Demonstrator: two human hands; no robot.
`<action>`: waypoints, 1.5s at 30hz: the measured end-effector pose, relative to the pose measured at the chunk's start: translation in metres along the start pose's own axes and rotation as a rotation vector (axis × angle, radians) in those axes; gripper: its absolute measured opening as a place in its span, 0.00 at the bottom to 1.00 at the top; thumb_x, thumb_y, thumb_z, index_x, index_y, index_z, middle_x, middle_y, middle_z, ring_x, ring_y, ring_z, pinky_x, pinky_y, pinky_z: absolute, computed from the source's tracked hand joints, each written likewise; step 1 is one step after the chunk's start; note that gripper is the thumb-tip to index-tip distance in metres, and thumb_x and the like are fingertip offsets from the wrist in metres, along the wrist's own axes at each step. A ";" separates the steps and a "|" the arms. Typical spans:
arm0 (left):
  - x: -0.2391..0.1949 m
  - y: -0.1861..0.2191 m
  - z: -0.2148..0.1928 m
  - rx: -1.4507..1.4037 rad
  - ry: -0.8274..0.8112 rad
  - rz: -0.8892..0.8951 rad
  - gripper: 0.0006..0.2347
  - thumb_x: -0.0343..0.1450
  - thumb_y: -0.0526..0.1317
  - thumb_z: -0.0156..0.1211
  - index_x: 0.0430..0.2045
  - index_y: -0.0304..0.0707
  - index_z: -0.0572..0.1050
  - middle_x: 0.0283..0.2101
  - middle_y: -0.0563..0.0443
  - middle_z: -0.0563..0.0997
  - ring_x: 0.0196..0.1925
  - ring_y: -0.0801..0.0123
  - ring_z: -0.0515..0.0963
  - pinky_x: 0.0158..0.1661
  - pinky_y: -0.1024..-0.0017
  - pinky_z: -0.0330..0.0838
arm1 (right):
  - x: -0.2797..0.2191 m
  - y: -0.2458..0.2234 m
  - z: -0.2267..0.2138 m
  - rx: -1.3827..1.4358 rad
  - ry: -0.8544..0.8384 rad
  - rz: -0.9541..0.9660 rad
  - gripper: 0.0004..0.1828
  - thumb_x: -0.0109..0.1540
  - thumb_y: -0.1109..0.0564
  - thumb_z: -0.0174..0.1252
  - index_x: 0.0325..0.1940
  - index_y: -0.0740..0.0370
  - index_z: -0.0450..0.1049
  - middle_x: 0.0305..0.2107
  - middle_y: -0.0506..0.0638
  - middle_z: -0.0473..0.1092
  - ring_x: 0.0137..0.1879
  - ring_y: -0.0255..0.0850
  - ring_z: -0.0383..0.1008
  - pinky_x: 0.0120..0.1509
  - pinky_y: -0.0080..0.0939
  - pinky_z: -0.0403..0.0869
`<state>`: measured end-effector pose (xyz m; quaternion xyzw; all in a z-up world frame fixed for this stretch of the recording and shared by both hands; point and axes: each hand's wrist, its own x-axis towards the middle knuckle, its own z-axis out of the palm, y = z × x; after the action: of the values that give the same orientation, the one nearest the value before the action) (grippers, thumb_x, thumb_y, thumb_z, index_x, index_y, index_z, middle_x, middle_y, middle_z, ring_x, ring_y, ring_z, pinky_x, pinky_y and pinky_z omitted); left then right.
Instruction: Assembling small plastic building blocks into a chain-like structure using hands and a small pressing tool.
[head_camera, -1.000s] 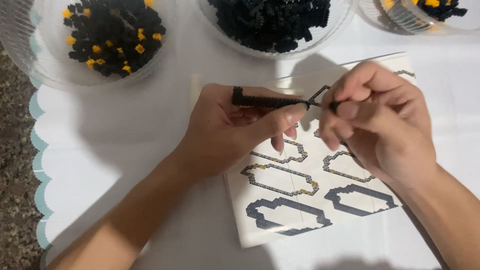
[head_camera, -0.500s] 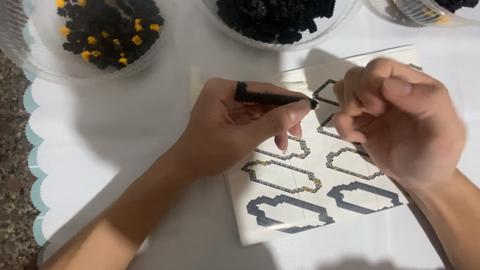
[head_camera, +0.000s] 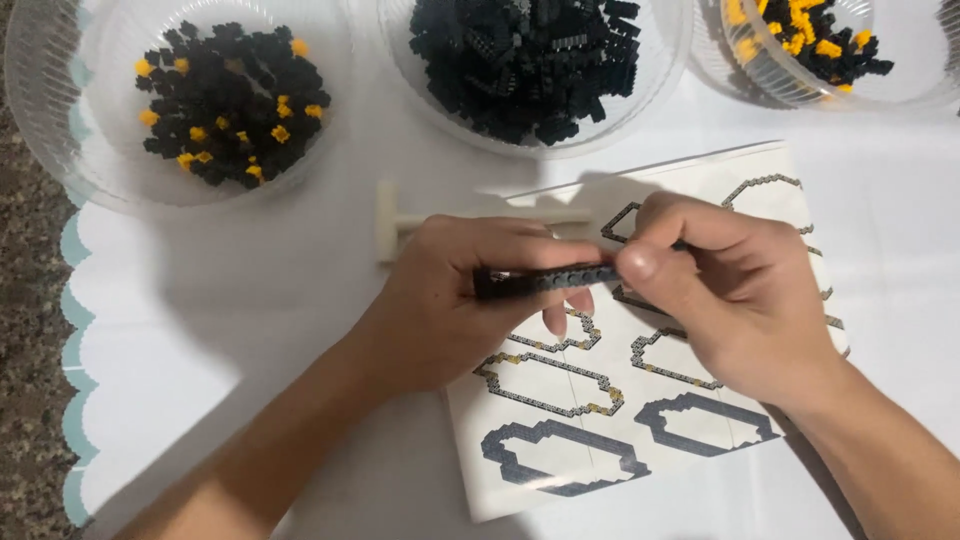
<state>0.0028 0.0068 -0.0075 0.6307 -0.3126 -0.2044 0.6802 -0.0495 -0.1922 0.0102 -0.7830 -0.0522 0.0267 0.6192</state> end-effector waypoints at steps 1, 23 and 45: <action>0.000 -0.001 0.001 -0.062 0.006 -0.015 0.09 0.70 0.30 0.52 0.41 0.37 0.76 0.27 0.49 0.79 0.26 0.74 0.76 0.33 0.79 0.71 | 0.001 0.000 0.001 0.048 -0.005 0.010 0.11 0.63 0.59 0.49 0.26 0.64 0.66 0.18 0.43 0.50 0.23 0.32 0.48 0.27 0.28 0.51; 0.005 0.003 0.002 -0.193 0.164 -0.132 0.09 0.68 0.36 0.53 0.36 0.29 0.77 0.27 0.44 0.80 0.23 0.71 0.77 0.32 0.78 0.77 | 0.000 -0.014 -0.021 -0.744 -0.609 -0.200 0.20 0.46 0.38 0.74 0.27 0.46 0.72 0.20 0.40 0.63 0.24 0.38 0.64 0.29 0.36 0.65; 0.003 0.017 0.002 -0.116 -0.023 -0.085 0.08 0.66 0.36 0.60 0.35 0.32 0.78 0.27 0.51 0.78 0.31 0.75 0.76 0.34 0.81 0.73 | 0.011 -0.017 -0.034 -0.109 -0.485 0.095 0.07 0.56 0.62 0.58 0.23 0.63 0.78 0.15 0.44 0.68 0.21 0.31 0.59 0.24 0.30 0.59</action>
<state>0.0018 0.0050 0.0095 0.6006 -0.2811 -0.2579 0.7027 -0.0359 -0.2196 0.0343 -0.7876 -0.1636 0.2400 0.5435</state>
